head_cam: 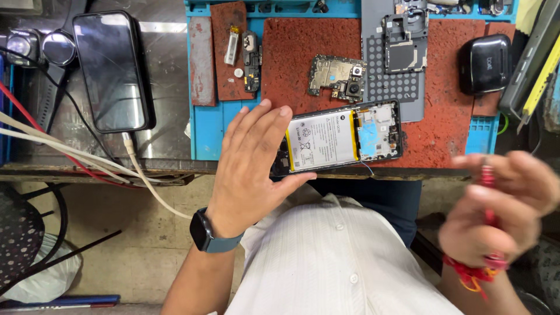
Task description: The person disassembles a mobile phone motherboard to remove small components and then uses a screwdriver to work on the internal frame next to the battery.
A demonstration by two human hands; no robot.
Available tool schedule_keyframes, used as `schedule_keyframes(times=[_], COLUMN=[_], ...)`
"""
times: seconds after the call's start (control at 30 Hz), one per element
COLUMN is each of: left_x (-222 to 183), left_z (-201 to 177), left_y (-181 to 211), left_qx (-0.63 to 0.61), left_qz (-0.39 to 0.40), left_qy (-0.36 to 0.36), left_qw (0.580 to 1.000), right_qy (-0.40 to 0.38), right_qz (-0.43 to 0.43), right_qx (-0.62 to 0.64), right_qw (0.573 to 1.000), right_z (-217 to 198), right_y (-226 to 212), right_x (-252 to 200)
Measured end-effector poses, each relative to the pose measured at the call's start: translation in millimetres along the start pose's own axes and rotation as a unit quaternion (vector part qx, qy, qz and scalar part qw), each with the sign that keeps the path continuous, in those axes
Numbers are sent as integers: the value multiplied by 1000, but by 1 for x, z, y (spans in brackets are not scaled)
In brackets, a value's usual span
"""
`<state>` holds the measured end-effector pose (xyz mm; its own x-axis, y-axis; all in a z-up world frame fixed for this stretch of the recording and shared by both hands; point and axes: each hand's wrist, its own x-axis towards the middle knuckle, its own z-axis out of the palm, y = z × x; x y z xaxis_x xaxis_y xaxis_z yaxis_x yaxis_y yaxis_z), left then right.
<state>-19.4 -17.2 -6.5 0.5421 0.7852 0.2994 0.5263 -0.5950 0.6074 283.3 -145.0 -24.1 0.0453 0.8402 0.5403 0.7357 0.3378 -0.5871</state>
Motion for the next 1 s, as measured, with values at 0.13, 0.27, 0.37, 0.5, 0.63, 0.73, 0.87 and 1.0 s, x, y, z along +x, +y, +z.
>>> schedule_keyframes(times=[0.13,0.27,0.37,0.5,0.63,0.73,0.87,1.0], left_x=[0,-2,-2,-2,-4,-4,-6,-5], left_z=[3,4,5,6,7,9,13,13], left_y=[-1,-2,-3,-4,-5,-7,-8,-9], left_qx=[6,13,17,23,24,5,3,4], left_qz=[12,16,15,20,26,26,7,14], left_qy=[14,15,14,17,31,44,57,57], left_qw=[1000,1000,1000,999,999,999,998,998], right_qy=[53,67,-84,-266,-341,-347,-383,-381], right_qz=[1,4,97,108,139,99,70,37], right_qx=[46,217,164,-17,-63,-81,-104,-55], right_qw=[998,974,978,958,928,929,915,922], right_z=[-12,-23,-29,10,41,51,57,62], right_y=[12,10,-24,-55,-73,-81,-84,-85], right_x=[-15,-10,9,40,57,64,66,65])
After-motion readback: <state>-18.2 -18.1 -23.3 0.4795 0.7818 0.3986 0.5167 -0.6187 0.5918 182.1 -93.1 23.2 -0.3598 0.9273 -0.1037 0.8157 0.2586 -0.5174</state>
